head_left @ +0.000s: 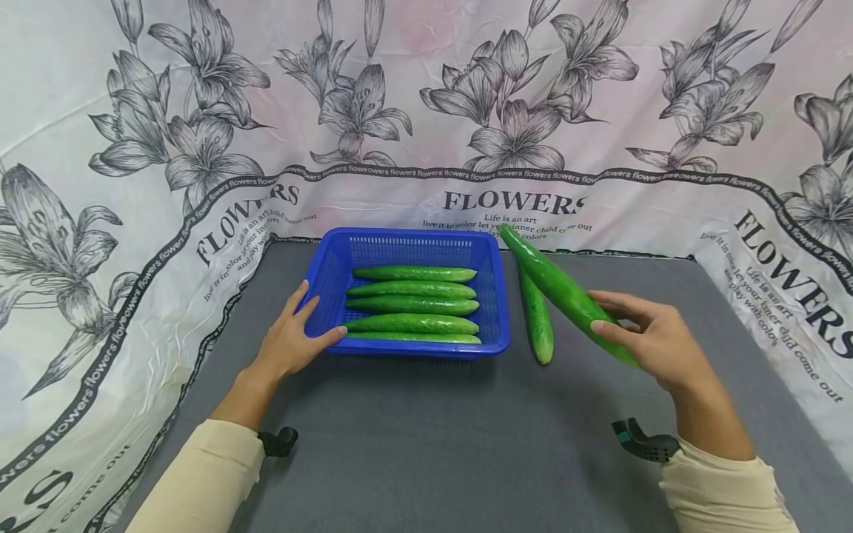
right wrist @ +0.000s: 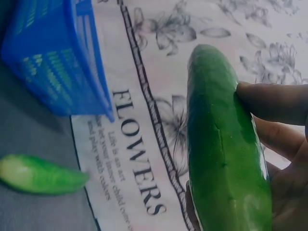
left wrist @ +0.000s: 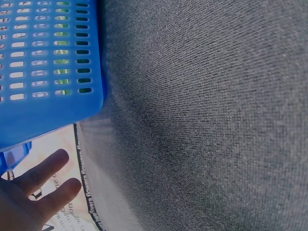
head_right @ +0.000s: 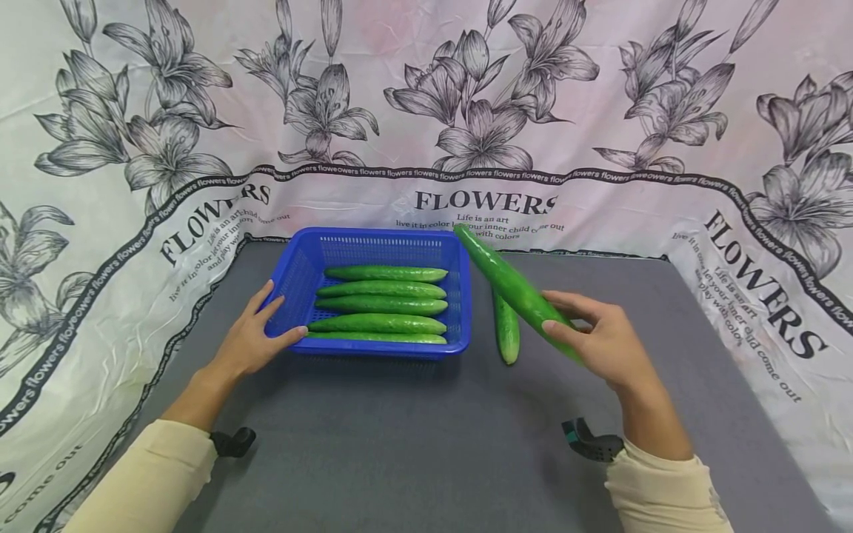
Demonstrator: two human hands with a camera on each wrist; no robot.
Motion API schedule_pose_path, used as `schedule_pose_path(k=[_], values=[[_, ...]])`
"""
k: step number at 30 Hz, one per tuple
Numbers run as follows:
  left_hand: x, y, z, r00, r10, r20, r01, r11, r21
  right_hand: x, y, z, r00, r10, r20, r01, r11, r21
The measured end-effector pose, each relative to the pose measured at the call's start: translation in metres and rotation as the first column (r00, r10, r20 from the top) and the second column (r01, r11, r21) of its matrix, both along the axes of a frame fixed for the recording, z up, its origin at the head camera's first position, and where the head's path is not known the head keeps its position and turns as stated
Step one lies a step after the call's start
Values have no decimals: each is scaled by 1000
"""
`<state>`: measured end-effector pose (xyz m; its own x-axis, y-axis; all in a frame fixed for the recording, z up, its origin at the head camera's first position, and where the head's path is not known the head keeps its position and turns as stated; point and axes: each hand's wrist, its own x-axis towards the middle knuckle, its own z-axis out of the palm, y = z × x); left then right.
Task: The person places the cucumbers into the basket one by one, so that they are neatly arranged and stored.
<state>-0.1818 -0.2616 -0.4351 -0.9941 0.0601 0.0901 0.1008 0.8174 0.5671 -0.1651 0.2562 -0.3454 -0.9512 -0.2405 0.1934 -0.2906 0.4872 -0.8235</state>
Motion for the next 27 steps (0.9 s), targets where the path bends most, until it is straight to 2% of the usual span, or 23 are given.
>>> schedule_pose_path(k=[6, 14, 21, 27], values=[[0, 0, 0, 1000, 3, -8, -3, 1000, 3, 0, -15, 10, 997, 79, -15, -79, 996, 29], [0, -1, 0, 1000, -4, -12, 4, 1000, 0, -7, -28, 21, 987, 159, 32, -160, 985, 62], [-1, -1, -1, 1000, -11, -10, 11, 1000, -5, -20, -43, 30, 969, 226, 99, -236, 966, 107], [-1, 0, 0, 1000, -7, -2, 7, 1000, 1, -36, -62, 34, 957, 266, 116, -281, 949, 144]])
